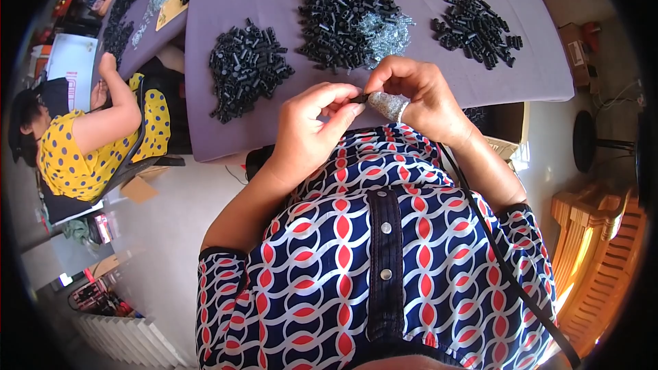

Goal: Sorting small black plastic components on a table in a workshop setting.

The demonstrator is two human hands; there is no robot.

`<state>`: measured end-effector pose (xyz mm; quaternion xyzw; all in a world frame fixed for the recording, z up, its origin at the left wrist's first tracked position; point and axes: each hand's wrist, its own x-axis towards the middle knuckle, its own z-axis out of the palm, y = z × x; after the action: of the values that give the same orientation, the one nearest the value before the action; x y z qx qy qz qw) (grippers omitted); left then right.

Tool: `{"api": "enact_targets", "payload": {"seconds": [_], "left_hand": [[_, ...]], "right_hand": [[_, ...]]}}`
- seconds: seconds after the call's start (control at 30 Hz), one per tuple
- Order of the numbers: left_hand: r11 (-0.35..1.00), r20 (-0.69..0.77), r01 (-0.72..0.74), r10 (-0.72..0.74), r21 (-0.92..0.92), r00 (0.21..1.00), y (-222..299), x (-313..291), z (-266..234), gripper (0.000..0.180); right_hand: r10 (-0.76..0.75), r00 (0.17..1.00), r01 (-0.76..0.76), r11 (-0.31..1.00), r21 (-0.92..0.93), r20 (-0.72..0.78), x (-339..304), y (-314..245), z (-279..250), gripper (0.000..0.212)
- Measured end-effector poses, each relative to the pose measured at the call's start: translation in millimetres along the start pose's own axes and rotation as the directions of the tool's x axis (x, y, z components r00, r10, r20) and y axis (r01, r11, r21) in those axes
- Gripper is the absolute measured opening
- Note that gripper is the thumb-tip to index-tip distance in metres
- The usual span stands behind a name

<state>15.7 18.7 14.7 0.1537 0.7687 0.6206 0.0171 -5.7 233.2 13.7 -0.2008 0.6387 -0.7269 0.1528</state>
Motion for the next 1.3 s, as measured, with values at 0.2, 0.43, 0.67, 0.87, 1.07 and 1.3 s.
{"api": "enact_targets", "payload": {"seconds": [0.2, 0.43, 0.67, 0.87, 1.07, 1.3], "left_hand": [[0.992, 0.018, -0.083, 0.082, 0.094, 0.996, 5, 0, -2, 0.015], [0.700, 0.076, -0.473, 0.517, 0.536, 0.852, 0, 9, -2, 0.011], [0.885, 0.344, 0.389, -0.292, -0.258, 0.893, -11, 20, -18, 0.013], [0.984, 0.190, 0.174, -0.165, -0.034, 0.968, -6, 14, -7, 0.013], [0.931, 0.164, 0.252, -0.214, -0.265, 0.963, -17, 13, -6, 0.012], [0.930, 0.088, 0.233, -0.217, -0.284, 0.972, -11, 13, -3, 0.012]], "right_hand": [[0.002, 1.000, -0.004, 0.996, -0.089, -0.025, 2, -7, 4, 0.005], [0.059, 0.996, -0.059, 0.998, 0.013, -0.063, 5, 6, 6, 0.002], [0.138, 0.990, -0.140, 0.985, 0.100, 0.032, 3, 10, -7, 0.007], [0.139, 0.990, -0.141, 0.989, 0.045, 0.035, 5, 10, -9, 0.009], [0.168, 0.986, -0.167, 0.982, 0.093, -0.002, 2, -1, 1, 0.034], [-0.123, 0.992, 0.107, 0.833, -0.542, 0.007, 0, -10, -4, 0.065]]}}
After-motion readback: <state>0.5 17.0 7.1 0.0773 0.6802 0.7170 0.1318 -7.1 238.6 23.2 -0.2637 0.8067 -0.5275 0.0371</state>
